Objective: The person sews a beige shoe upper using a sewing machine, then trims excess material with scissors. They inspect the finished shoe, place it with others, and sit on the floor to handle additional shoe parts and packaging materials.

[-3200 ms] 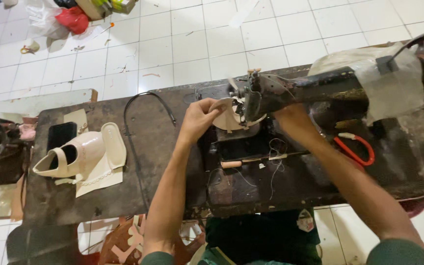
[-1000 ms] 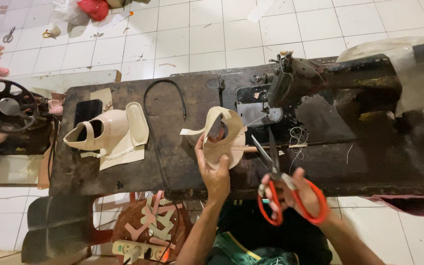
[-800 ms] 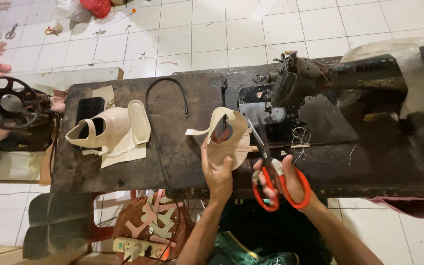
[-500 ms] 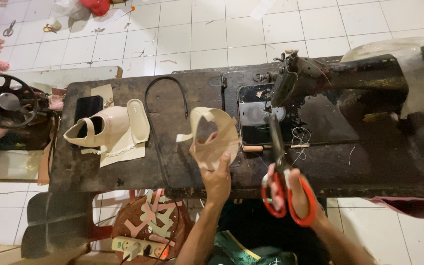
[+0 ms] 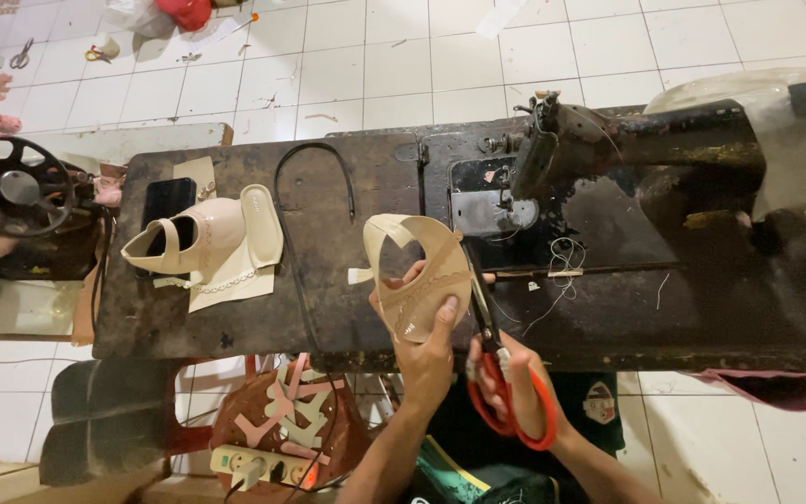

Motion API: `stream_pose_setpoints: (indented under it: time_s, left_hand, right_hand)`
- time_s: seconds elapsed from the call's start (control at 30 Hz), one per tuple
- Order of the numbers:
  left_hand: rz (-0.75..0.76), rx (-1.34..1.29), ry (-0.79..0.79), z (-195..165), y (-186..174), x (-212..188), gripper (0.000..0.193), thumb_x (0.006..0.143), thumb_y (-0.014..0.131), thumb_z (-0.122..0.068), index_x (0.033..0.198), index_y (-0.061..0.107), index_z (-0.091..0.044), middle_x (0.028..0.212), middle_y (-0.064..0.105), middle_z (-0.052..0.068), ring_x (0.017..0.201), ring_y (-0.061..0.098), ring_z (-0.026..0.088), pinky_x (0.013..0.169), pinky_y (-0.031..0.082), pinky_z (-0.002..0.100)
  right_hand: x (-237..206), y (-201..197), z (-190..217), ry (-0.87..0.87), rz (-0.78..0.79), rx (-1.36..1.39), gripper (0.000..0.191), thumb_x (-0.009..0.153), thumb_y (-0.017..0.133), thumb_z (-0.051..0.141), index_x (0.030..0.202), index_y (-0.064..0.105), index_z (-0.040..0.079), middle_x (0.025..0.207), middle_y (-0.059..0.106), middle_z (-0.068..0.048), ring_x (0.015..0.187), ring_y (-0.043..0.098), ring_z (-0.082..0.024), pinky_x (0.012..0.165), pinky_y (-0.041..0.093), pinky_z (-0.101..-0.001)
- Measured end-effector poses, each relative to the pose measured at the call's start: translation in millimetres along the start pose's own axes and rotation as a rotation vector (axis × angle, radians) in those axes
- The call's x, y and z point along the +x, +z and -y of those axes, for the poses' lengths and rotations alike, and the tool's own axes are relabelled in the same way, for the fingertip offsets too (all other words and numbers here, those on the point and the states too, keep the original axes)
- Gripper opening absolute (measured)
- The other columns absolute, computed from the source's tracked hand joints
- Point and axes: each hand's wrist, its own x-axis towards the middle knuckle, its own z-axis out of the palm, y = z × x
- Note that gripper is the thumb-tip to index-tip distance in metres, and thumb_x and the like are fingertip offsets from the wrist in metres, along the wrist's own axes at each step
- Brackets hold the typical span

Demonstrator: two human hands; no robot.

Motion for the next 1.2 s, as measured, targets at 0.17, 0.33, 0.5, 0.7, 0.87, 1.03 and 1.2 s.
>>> stream_pose_setpoints:
  time_s: [0.17,0.33,0.5,0.7,0.87,1.03,1.2]
  left_hand:
    - [0.014,0.1,0.063,15,-11,0,0.045,0.095,0.073,-0.006,0.132,0.047,-0.006,0.141,0.053,0.017,0.13,0.058,0.028,0.11,0.051,0.04]
    - [0.391,0.11,0.376,18,-41,20,0.03,0.086,0.086,-0.008,0.113,0.075,-0.009,0.137,0.07,0.017,0.142,0.06,0.038,0.126,0.049,0.048]
    - [0.45,0.278,0.66,1,-56,38,0.026,0.081,0.084,-0.005,0.106,0.078,-0.012,0.141,0.064,0.02,0.142,0.058,0.039,0.114,0.055,0.045]
    - [0.294,0.164,0.456,-11,-43,37,0.03,0.084,0.084,-0.005,0.108,0.066,-0.001,0.134,0.062,0.024,0.135,0.06,0.038,0.111,0.056,0.044]
    - [0.363,0.386,0.644,-17,-46,41,0.036,0.085,0.083,-0.006,0.115,0.064,0.0,0.132,0.064,0.022,0.137,0.059,0.035,0.115,0.051,0.046]
    - [0.52,0.335,0.476,-18,-49,37,0.033,0.09,0.083,-0.014,0.116,0.068,0.001,0.122,0.075,0.018,0.114,0.075,0.026,0.101,0.061,0.038]
    - [0.145,0.132,-0.202,-23,-34,24,0.042,0.092,0.072,-0.013,0.128,0.065,0.008,0.105,0.078,0.019,0.089,0.077,0.024,0.075,0.065,0.036]
  right_hand:
    - [2,-11,-1,-0.084,-0.128,0.017,0.086,0.08,0.054,0.086,0.1,0.056,0.002,0.062,0.047,0.001,0.042,0.042,-0.005,0.035,0.032,-0.0211]
    - [7,-27,18,-0.262,0.061,0.178,0.076,0.088,0.061,0.075,0.112,0.055,0.004,0.086,0.059,-0.003,0.073,0.059,-0.011,0.063,0.049,-0.0253]
    - [4,-34,33,-0.3,0.0,-0.155,0.04,0.095,0.078,0.024,0.118,0.057,0.0,0.098,0.061,-0.005,0.09,0.058,-0.011,0.079,0.048,-0.0256]
    - [9,-37,30,-0.293,-0.144,-0.137,0.034,0.09,0.073,0.0,0.121,0.058,0.001,0.097,0.065,-0.004,0.086,0.06,-0.011,0.076,0.048,-0.0254]
    - [14,-40,31,-0.26,-0.168,-0.014,0.037,0.088,0.068,0.001,0.124,0.057,0.003,0.106,0.07,-0.006,0.09,0.066,-0.012,0.076,0.053,-0.026]
    - [9,-33,40,-0.259,-0.079,-0.022,0.037,0.095,0.068,0.012,0.129,0.058,0.002,0.103,0.071,-0.008,0.086,0.066,-0.012,0.073,0.053,-0.0263]
    - [-2,-32,49,-0.382,-0.175,-0.377,0.052,0.091,0.077,0.028,0.131,0.06,-0.001,0.099,0.069,-0.008,0.094,0.066,-0.011,0.08,0.054,-0.0258]
